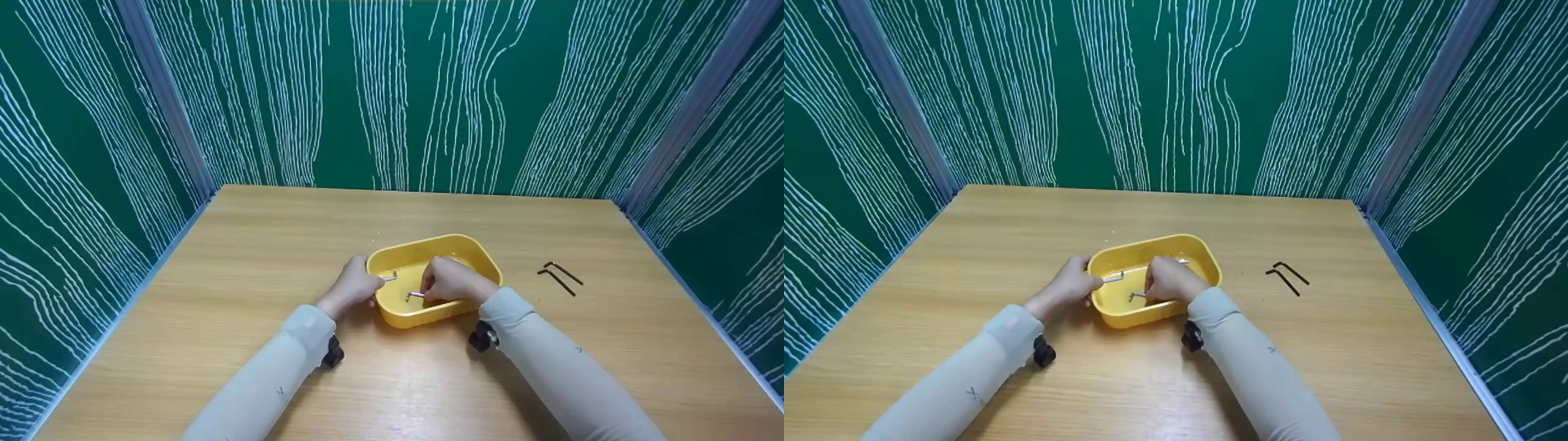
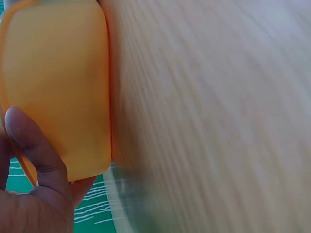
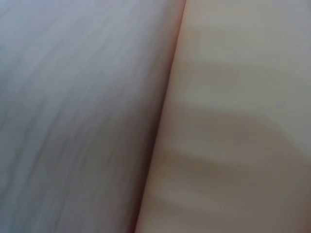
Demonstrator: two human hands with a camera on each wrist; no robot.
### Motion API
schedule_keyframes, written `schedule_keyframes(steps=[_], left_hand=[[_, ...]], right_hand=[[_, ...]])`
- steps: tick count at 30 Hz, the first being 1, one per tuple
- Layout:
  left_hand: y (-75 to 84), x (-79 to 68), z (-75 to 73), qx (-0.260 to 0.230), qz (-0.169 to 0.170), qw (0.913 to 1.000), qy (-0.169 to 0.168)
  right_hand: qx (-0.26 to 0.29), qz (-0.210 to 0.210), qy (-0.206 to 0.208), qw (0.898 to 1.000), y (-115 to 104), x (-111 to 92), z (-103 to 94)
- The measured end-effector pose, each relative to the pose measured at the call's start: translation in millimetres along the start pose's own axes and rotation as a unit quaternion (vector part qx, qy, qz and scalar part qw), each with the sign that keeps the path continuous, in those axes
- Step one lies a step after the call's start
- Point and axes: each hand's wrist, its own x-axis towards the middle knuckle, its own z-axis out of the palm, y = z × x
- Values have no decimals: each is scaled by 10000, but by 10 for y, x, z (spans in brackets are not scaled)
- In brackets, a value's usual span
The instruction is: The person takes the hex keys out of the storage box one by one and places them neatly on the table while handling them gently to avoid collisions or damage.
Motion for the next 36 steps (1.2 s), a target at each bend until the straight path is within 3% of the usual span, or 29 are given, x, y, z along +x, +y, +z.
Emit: schedule_keyframes(steps=[8,16,23,36], left_hand=[[1,-9,1,-51,36,10000,20],[9,-10,5,-63,-53,10000,13],[-6,-9,3,-67,-72,10000,2],[9,1,11,16,-130,9999,26]], right_hand=[[644,437,63,9969,-1,-10,-52],[1157,518,144,9918,-1,-64,-141],[1050,145,-19,9944,68,-110,-187],[1123,-368,198,9928,158,-218,-276]])
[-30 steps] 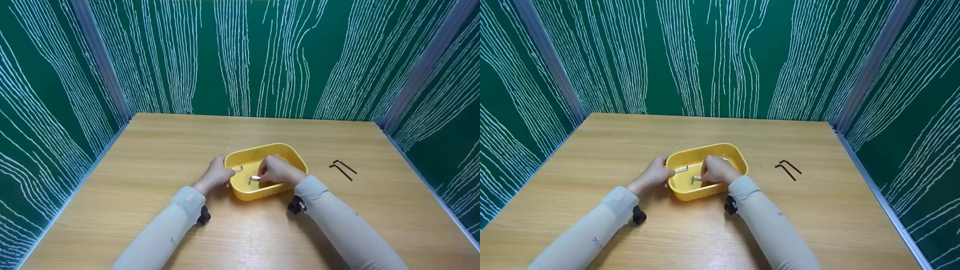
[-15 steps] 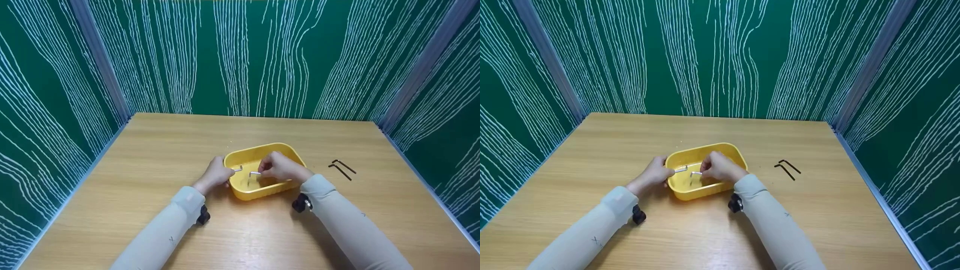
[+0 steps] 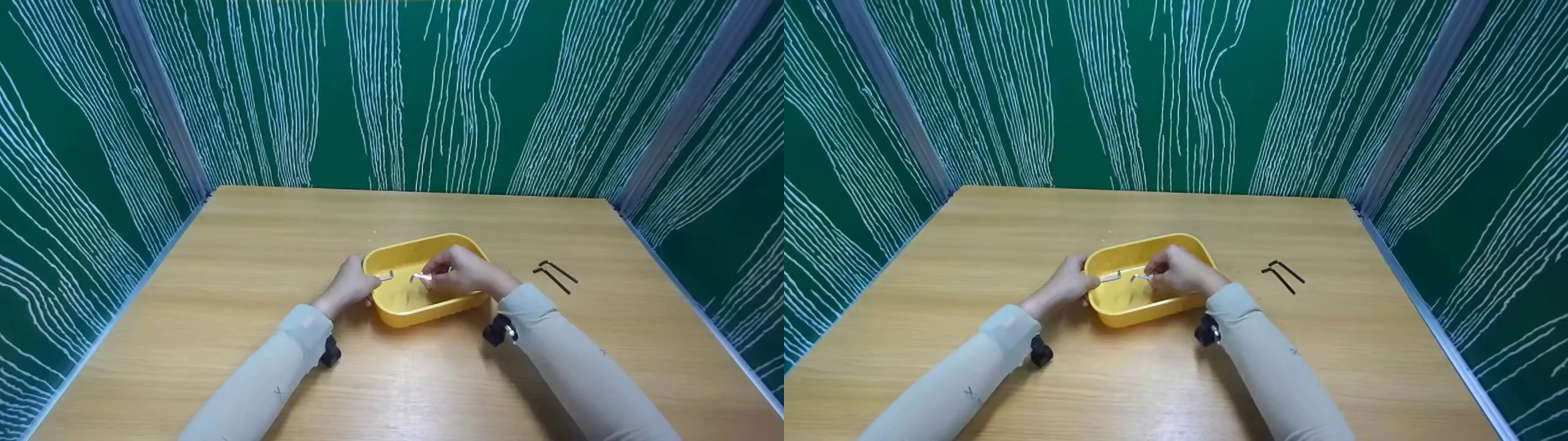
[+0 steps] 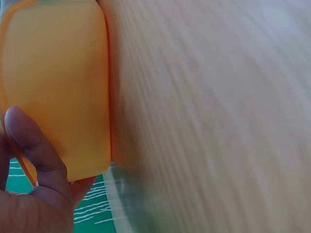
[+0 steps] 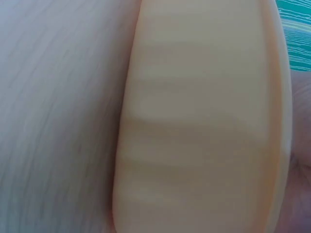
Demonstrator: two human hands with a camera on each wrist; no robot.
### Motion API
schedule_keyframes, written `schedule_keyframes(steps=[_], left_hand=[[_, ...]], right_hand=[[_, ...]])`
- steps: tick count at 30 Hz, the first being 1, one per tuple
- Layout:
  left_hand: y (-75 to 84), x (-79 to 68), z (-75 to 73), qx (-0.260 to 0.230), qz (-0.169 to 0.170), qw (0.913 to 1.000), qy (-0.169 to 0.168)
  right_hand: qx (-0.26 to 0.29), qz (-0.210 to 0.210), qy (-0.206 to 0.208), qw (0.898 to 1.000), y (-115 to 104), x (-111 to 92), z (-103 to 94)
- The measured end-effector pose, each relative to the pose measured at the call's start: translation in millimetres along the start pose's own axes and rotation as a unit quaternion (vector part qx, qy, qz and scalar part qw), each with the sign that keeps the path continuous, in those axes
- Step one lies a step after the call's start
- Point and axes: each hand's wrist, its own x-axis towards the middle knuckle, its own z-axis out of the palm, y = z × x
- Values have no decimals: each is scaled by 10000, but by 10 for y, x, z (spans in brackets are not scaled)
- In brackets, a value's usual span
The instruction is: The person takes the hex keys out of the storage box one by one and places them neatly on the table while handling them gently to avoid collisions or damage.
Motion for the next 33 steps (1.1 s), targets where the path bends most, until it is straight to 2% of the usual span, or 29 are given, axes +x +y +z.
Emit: schedule_keyframes(steps=[6,17,25,33], left_hand=[[4,0,0,47,-32,10000,28],[-8,-4,-2,1,-9,10000,-46],[-15,6,-1,61,155,9999,13],[-10,-9,-9,7,21,10000,-33]], right_hand=[[107,-168,88,9998,19,-39,-54],[485,-60,288,9984,57,-96,-146],[323,-301,625,9971,78,-142,-195],[221,-123,848,9961,90,-187,-250]])
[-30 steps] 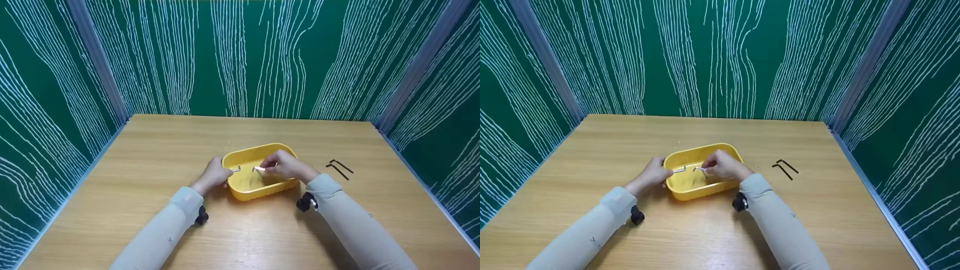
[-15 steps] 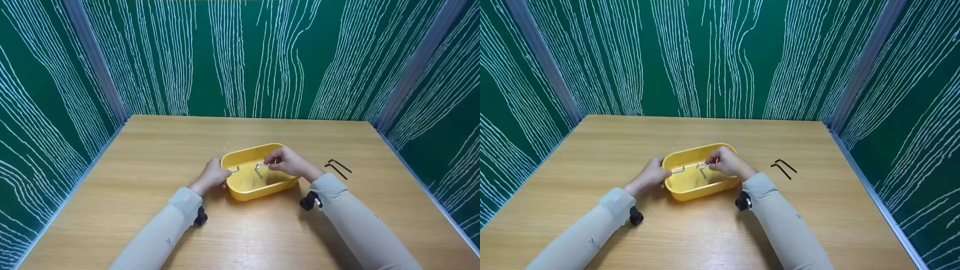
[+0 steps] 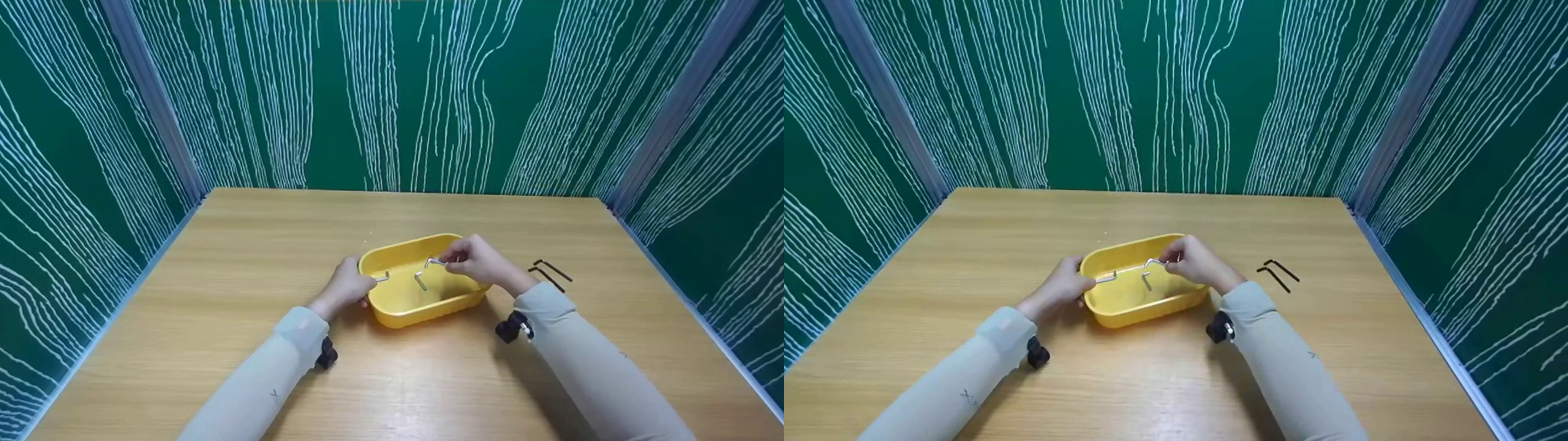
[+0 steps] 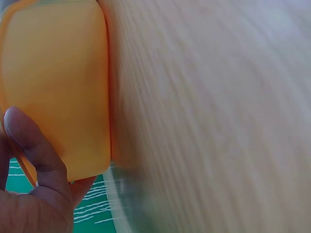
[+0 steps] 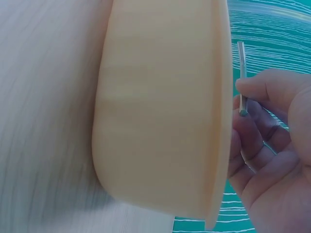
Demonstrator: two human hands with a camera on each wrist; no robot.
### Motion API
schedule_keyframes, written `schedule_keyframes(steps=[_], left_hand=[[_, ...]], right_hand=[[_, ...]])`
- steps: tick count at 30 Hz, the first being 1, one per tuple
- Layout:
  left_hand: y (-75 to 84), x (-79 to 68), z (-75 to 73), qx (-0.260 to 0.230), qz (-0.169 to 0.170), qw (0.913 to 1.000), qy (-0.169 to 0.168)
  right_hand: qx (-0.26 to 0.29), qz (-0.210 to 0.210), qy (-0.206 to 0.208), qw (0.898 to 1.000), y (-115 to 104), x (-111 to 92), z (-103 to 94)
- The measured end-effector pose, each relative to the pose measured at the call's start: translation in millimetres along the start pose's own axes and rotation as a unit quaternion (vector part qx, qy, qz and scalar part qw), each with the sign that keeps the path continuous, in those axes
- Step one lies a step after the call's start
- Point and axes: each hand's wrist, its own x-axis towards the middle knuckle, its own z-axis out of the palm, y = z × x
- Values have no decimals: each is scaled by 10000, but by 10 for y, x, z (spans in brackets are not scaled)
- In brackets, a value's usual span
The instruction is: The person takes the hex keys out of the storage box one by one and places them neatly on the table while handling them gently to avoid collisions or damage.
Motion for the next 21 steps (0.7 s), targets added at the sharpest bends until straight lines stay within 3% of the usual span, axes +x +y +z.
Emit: schedule_keyframes(steps=[11,21], left_hand=[[21,-1,-1,1,-5,10000,65],[-17,5,7,-31,45,10000,16]], right_hand=[[78,323,205,9992,23,-31,-90],[-52,73,444,9990,99,-91,-157]])
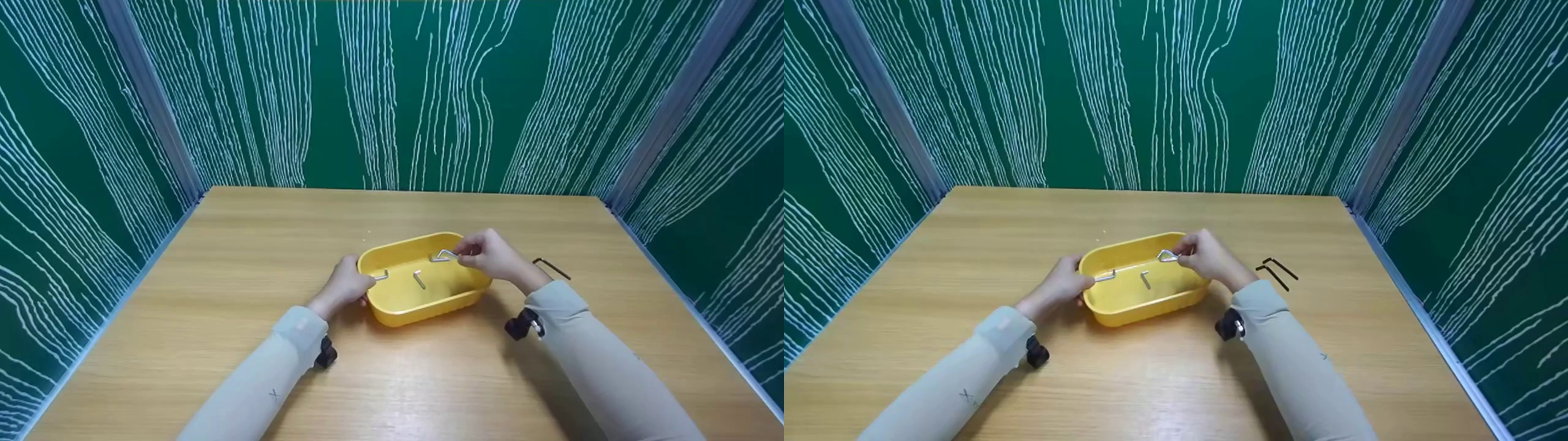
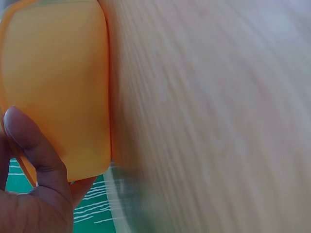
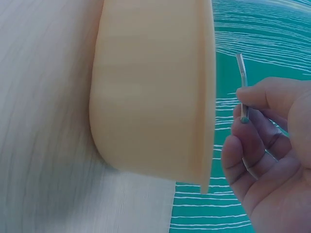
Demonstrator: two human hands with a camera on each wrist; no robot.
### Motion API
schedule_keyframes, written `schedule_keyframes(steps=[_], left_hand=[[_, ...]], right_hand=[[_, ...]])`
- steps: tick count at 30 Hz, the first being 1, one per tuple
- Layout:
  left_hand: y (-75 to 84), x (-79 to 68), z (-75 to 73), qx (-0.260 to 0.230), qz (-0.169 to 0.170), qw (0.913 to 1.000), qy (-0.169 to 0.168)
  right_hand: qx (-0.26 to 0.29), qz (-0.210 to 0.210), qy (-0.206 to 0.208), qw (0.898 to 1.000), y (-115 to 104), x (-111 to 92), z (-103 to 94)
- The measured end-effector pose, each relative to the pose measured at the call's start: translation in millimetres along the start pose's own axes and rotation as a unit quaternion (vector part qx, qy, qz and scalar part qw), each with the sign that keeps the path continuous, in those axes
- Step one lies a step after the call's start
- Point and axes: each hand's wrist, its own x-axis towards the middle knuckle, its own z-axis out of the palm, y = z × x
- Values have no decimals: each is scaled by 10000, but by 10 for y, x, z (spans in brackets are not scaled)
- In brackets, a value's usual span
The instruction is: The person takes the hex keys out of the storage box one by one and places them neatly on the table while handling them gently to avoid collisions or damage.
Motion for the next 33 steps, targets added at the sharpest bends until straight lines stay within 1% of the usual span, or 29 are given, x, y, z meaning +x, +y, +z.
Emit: schedule_keyframes(steps=[5,10,17,23,28,33], left_hand=[[11,1,-2,9,-19,10000,-12],[14,3,-4,28,-3,10000,8],[21,3,4,41,84,9999,47],[7,-13,7,-33,72,10000,29],[-5,-1,-2,-29,51,10000,14],[-14,5,-8,-48,11,10000,-6]], right_hand=[[-34,64,70,9999,36,-21,-47],[-36,222,134,9997,76,-52,-102],[-22,192,242,9995,138,-90,-184],[-46,379,297,9988,172,-141,-238],[-75,397,418,9983,200,-178,-287],[-113,602,485,9969,227,-208,-334]])
